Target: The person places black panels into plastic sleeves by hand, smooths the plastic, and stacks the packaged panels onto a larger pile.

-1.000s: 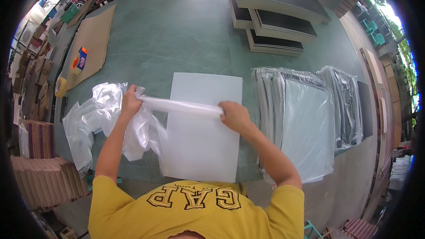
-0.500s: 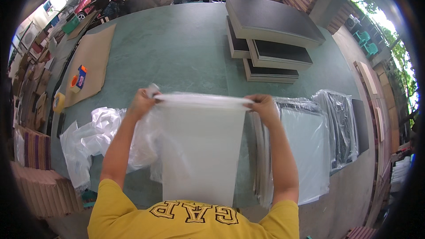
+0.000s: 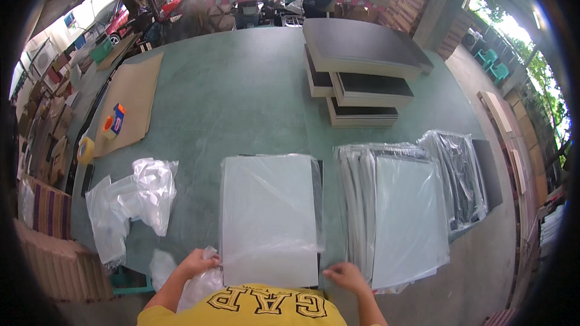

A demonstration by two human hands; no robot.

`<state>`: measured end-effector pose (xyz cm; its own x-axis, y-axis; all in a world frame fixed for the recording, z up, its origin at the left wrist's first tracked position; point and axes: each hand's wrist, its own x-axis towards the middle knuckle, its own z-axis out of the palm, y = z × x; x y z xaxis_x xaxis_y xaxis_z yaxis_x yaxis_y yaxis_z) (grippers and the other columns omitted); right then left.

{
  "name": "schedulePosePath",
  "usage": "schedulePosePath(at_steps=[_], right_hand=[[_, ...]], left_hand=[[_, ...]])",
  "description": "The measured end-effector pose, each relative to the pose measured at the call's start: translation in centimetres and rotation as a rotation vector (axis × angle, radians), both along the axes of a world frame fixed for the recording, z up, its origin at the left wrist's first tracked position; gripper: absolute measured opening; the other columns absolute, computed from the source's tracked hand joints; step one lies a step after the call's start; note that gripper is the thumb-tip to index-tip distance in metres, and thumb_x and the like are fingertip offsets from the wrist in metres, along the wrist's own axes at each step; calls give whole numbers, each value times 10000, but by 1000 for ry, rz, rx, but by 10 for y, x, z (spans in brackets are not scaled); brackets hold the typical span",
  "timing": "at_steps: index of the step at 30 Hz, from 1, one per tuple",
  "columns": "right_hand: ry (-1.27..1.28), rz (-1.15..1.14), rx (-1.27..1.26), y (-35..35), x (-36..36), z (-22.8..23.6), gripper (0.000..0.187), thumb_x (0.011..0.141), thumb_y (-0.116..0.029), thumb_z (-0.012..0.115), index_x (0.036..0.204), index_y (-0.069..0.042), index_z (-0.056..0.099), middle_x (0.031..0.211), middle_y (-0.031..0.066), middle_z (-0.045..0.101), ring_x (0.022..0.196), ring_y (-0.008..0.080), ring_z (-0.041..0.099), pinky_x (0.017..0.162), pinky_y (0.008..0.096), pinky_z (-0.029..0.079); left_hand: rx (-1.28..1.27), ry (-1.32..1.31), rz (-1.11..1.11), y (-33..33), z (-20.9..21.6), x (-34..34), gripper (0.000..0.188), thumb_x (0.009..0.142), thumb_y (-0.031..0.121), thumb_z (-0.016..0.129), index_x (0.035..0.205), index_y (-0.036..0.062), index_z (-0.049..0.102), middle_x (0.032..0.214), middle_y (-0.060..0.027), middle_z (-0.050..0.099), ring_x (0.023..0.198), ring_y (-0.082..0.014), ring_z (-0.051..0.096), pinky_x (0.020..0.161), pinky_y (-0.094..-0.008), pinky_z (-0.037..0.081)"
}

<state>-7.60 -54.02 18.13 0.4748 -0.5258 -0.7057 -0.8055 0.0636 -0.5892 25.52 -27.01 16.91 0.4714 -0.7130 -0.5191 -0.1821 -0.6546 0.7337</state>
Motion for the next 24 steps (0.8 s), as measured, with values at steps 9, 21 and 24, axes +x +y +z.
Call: schedulePosePath(at_steps=[9,21,24], right_hand=[[-525,754,-1092,38,138,-16,470,718,-315,616,1114,-94,494,1153,111,462,1099,293,406,909,409,325],[-788,566,-897,17,136,35,337,651,-73,591,986,-79,558,1062,103,525,1010,316,465,859,417,362],[-604,644,-1047,14,147,5,419,613,-24,582,1027,-68,532,1097,116,506,1014,324,468,852,402,379]], left_hand=[[-391,-786,-470,-96,-8,-75,320,718,288,603,852,17,498,860,-145,530,853,-287,526,619,-365,476],[-379,-303,-237,-105,32,-61,262,777,257,579,876,50,452,696,-181,578,672,-377,564,580,-438,439],[-454,-215,-410,-110,56,-67,327,733,265,640,878,40,453,696,-175,576,657,-363,578,566,-430,448]])
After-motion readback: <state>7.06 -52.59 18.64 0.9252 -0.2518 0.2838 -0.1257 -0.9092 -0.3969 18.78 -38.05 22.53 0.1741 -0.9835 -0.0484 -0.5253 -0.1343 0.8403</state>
